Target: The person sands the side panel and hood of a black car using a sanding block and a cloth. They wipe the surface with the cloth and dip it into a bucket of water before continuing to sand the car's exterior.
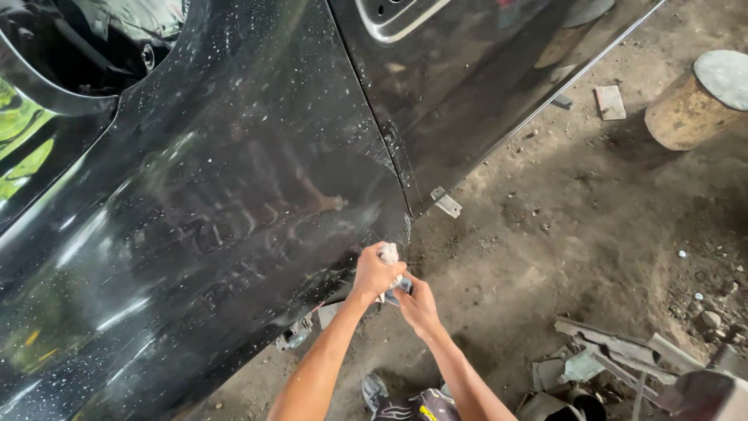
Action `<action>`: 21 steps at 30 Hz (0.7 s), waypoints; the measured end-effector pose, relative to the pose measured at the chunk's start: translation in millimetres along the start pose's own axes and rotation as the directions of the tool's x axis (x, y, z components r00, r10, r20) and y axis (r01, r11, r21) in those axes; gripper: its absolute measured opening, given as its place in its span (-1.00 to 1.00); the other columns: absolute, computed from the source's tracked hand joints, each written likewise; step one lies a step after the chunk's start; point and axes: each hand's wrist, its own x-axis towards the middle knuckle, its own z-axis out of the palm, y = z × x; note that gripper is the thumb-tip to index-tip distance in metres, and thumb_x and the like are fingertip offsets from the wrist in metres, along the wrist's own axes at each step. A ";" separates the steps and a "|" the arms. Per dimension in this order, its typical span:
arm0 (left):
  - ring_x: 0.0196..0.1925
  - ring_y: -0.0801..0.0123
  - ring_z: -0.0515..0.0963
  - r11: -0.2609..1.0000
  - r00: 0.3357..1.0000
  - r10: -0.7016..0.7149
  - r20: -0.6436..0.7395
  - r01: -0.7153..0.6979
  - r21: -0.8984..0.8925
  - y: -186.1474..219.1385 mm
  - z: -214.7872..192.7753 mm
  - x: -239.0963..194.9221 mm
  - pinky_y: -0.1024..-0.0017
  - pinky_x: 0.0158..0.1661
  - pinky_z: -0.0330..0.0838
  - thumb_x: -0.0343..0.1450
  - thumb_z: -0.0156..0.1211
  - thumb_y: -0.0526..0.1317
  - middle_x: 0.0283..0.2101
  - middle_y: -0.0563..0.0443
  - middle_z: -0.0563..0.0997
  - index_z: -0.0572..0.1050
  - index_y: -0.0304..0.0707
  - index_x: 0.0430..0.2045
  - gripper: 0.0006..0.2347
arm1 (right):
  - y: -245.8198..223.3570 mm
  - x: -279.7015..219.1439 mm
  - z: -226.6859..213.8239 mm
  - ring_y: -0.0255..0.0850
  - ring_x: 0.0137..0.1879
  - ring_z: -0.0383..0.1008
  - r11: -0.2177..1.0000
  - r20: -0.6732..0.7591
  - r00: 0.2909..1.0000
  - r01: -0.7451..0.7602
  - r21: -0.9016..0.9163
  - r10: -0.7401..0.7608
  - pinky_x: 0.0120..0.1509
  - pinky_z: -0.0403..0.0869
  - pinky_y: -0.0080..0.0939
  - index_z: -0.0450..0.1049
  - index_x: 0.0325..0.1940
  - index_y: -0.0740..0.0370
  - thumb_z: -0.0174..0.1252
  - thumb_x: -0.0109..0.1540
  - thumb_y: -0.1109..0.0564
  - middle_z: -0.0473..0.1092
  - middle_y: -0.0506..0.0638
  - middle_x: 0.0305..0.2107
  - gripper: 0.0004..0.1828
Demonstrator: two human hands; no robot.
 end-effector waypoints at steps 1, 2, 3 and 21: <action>-0.52 0.53 0.53 0.991 0.996 -0.085 0.033 0.088 -0.096 11.2 -3.9 -2.9 0.41 -0.50 0.45 0.15 0.50 -0.35 -0.53 0.07 0.60 0.53 -0.33 -0.52 -0.80 | -10.3 -2.1 -2.5 -0.40 -0.24 0.38 0.994 0.017 0.998 -0.069 0.087 0.068 -0.14 0.42 -0.29 0.58 0.14 0.27 0.17 0.27 0.18 0.52 -0.04 -0.35 -0.65; -0.52 0.50 0.53 0.966 0.983 -0.166 0.074 0.177 -0.188 22.6 -7.5 -5.9 0.39 -0.52 0.44 0.15 0.57 -0.35 -0.51 0.07 0.58 0.50 -0.32 -0.49 -0.73 | -20.6 -4.4 -5.2 -0.39 -0.23 0.35 0.975 0.040 0.990 -0.139 0.172 0.134 -0.14 0.39 -0.27 0.56 0.15 0.28 0.21 0.27 0.18 0.49 -0.06 -0.32 -0.64; -0.52 0.50 0.53 0.966 0.983 -0.165 0.077 0.177 -0.190 21.6 -8.2 -9.0 0.39 -0.52 0.44 0.15 0.57 -0.35 -0.51 0.07 0.58 0.50 -0.32 -0.49 -0.73 | -24.4 -5.5 -8.5 -0.39 -0.23 0.35 0.975 0.037 0.990 -0.139 0.170 0.135 -0.14 0.39 -0.27 0.56 0.15 0.28 0.21 0.27 0.18 0.49 -0.06 -0.32 -0.64; -0.31 -0.07 0.68 0.603 0.941 0.307 0.140 -0.306 0.737 231.1 -75.1 51.4 0.12 -0.27 0.54 0.30 0.35 0.02 -0.37 -0.24 0.68 0.65 -0.24 -0.46 -0.72 | -111.0 81.6 -12.4 -0.17 -0.22 0.31 0.961 -0.049 0.985 -0.153 0.230 0.168 -0.12 0.32 -0.09 0.01 0.66 0.07 0.06 0.33 0.15 0.51 0.21 -0.05 -0.20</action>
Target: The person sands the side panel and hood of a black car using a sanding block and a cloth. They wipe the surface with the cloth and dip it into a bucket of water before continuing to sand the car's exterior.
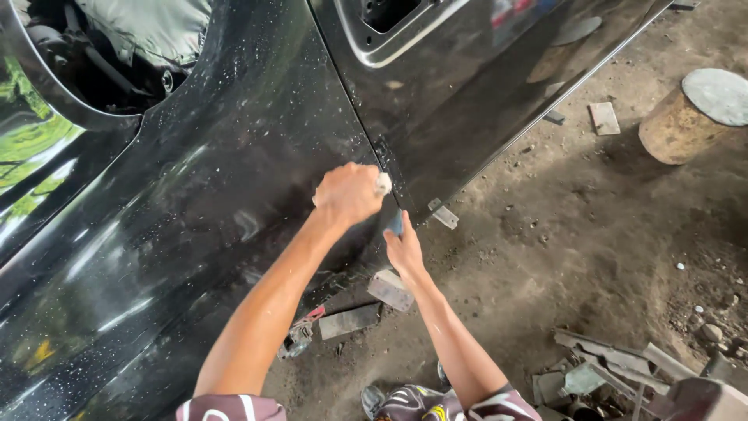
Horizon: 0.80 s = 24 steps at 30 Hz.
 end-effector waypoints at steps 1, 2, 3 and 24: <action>-0.29 -0.08 0.68 0.987 0.998 0.065 0.008 -0.065 0.144 0.3 -4.9 5.7 0.10 -0.27 0.55 0.28 0.33 -0.06 -0.35 -0.23 0.68 0.64 -0.22 -0.44 -0.78 | 10.9 16.6 6.0 -0.12 0.00 0.39 0.994 -0.046 0.996 0.072 -0.087 -0.076 0.08 0.35 -0.13 0.01 0.61 0.15 0.07 0.31 0.12 0.46 0.19 0.06 -0.22; -0.28 -0.10 0.69 0.949 0.991 0.129 0.025 -0.131 0.286 0.2 -10.6 12.6 0.07 -0.27 0.56 0.27 0.30 -0.14 -0.32 -0.21 0.68 0.63 -0.20 -0.42 -0.83 | 20.8 34.7 12.8 -0.08 0.21 0.46 0.974 -0.086 0.984 0.141 -0.175 -0.158 0.28 0.38 -0.17 0.01 0.57 0.22 0.09 0.29 0.10 0.41 0.18 0.17 -0.22; -0.28 -0.10 0.69 0.948 0.991 0.132 0.023 -0.133 0.289 -6.8 -9.9 18.0 0.07 -0.27 0.56 0.27 0.30 -0.14 -0.32 -0.21 0.68 0.63 -0.20 -0.42 -0.83 | 25.2 44.0 22.3 -0.08 0.21 0.46 0.974 -0.087 0.983 0.144 -0.173 -0.161 0.28 0.38 -0.17 0.01 0.57 0.22 0.09 0.29 0.10 0.41 0.18 0.17 -0.22; -0.19 0.26 0.52 0.663 0.537 0.690 -0.486 -0.200 0.721 -101.1 -170.6 -34.9 0.38 -0.28 0.46 0.58 0.36 -0.12 -0.11 0.08 0.47 0.55 -0.10 -0.03 -0.83 | 6.6 10.5 67.2 0.08 0.64 -0.16 0.766 -0.124 0.821 0.451 -0.458 -0.557 0.61 0.02 -0.12 -0.22 0.61 0.22 -0.14 -0.06 0.55 -0.18 0.25 0.54 0.13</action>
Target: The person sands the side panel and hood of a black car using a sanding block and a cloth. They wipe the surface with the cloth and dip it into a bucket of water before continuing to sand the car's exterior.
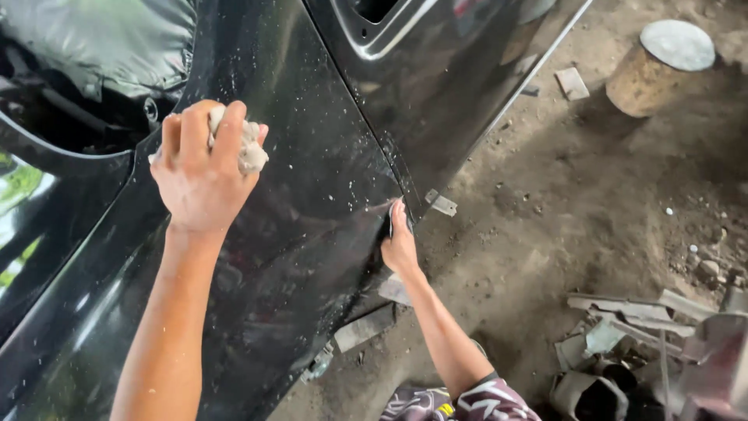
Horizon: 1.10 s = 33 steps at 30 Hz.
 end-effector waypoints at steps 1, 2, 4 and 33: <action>-0.18 0.25 0.52 1.000 1.000 -0.004 -0.012 0.004 -0.015 -0.6 1.6 -0.7 0.38 -0.28 0.46 0.57 0.37 -0.13 -0.10 0.07 0.48 0.55 -0.10 -0.03 -0.82 | -10.8 2.9 -1.5 0.03 0.63 -0.13 0.992 0.049 0.991 -0.126 0.022 0.125 0.61 0.04 -0.14 -0.21 0.63 0.18 -0.13 0.00 0.51 -0.16 0.19 0.56 0.10; -0.17 0.25 0.52 1.000 1.000 -0.012 -0.017 0.011 -0.028 -1.0 0.8 -2.7 0.37 -0.28 0.47 0.56 0.38 -0.14 -0.09 0.06 0.48 0.55 -0.10 -0.03 -0.81 | -22.3 3.5 -3.4 -0.01 0.63 -0.10 0.967 0.110 0.963 -0.251 0.038 0.245 0.61 0.06 -0.15 -0.21 0.65 0.14 -0.12 0.06 0.48 -0.15 0.13 0.57 0.07; -0.16 0.25 0.53 1.000 1.000 -0.008 -0.020 0.007 -0.027 -1.9 1.3 -3.9 0.37 -0.27 0.47 0.56 0.39 -0.14 -0.09 0.07 0.47 0.54 -0.10 -0.02 -0.81 | -54.1 -2.9 -9.7 0.07 0.64 -0.16 0.999 0.023 0.999 -0.028 0.031 0.027 0.63 -0.01 -0.09 -0.21 0.63 0.18 -0.07 0.02 0.50 -0.16 0.20 0.55 0.09; -0.16 0.29 0.51 0.999 0.999 -0.022 -0.037 0.021 -0.028 -3.0 4.1 -6.5 0.39 -0.22 0.47 0.52 0.42 -0.19 -0.05 0.08 0.48 0.54 -0.11 -0.03 -0.79 | -8.2 14.2 1.3 0.47 0.39 0.14 0.876 -0.151 0.883 0.395 -0.276 -0.445 0.47 0.17 0.02 -0.27 0.55 0.40 0.07 -0.12 0.47 0.12 0.78 0.28 0.18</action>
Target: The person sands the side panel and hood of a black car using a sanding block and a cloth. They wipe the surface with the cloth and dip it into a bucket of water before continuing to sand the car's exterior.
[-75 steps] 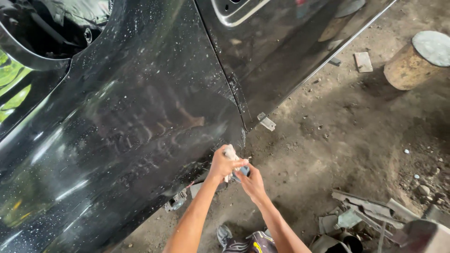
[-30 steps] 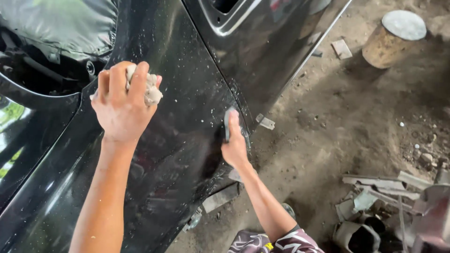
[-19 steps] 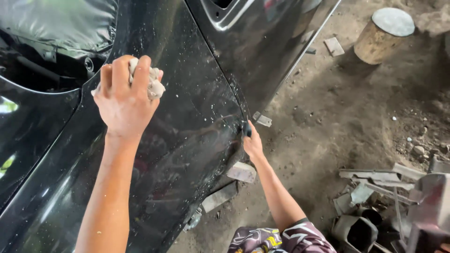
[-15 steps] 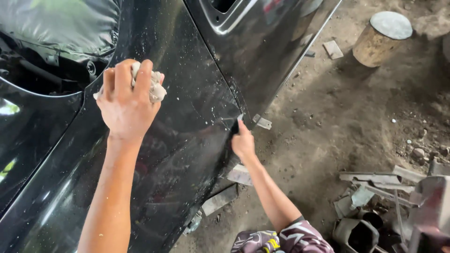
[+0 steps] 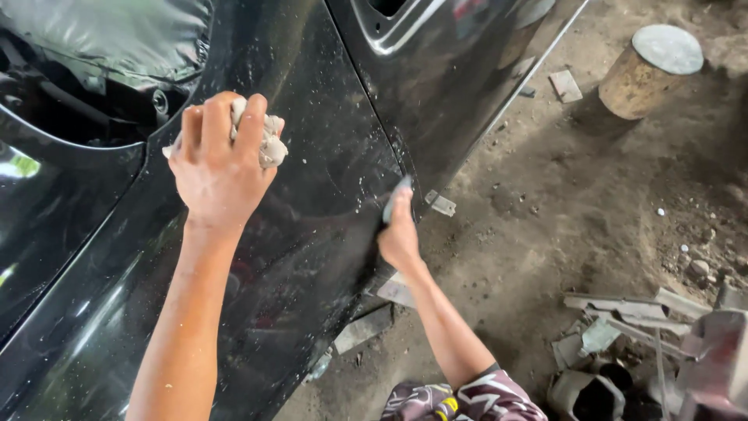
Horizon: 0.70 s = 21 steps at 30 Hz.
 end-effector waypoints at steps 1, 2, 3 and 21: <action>-0.16 0.28 0.51 1.000 1.000 0.002 -0.002 -0.002 -0.010 0.1 -1.4 0.6 0.38 -0.22 0.47 0.50 0.42 -0.20 -0.05 0.08 0.48 0.54 -0.11 -0.04 -0.79 | 24.1 -5.4 5.2 0.28 0.39 0.25 0.946 0.117 0.946 -0.313 0.086 0.302 0.44 0.23 -0.08 -0.08 0.54 0.26 0.01 0.02 0.45 0.23 0.58 0.28 -0.01; -0.16 0.28 0.51 1.000 1.000 0.004 -0.003 -0.004 -0.021 0.3 -2.8 1.3 0.38 -0.23 0.47 0.49 0.41 -0.21 -0.05 0.07 0.48 0.54 -0.11 -0.04 -0.78 | 48.4 -10.5 10.4 0.08 0.40 0.35 0.791 0.261 0.791 -0.597 0.131 0.554 0.41 0.29 -0.18 0.11 0.54 0.12 -0.05 0.15 0.43 0.34 0.38 0.28 -0.16; -0.16 0.28 0.51 1.000 1.000 0.004 -0.007 -0.004 -0.023 0.3 -2.3 1.6 0.38 -0.23 0.47 0.49 0.41 -0.21 -0.05 0.07 0.48 0.54 -0.11 -0.04 -0.78 | 62.7 -13.3 3.8 0.08 0.40 0.35 0.792 0.258 0.792 -0.597 0.130 0.554 0.41 0.29 -0.18 0.11 0.54 0.12 -0.05 0.15 0.43 0.34 0.38 0.28 -0.16; -0.11 0.26 0.52 1.000 1.000 -0.005 0.016 0.004 0.023 1.9 -0.1 -4.1 0.36 -0.21 0.48 0.51 0.43 -0.16 -0.04 0.09 0.48 0.53 -0.08 -0.01 -0.77 | -63.0 8.2 -18.8 -0.41 0.23 0.34 0.806 -0.061 0.902 -0.350 0.478 0.428 0.29 0.33 -0.40 0.37 0.33 0.36 -0.07 0.45 0.34 0.46 0.02 0.11 -0.65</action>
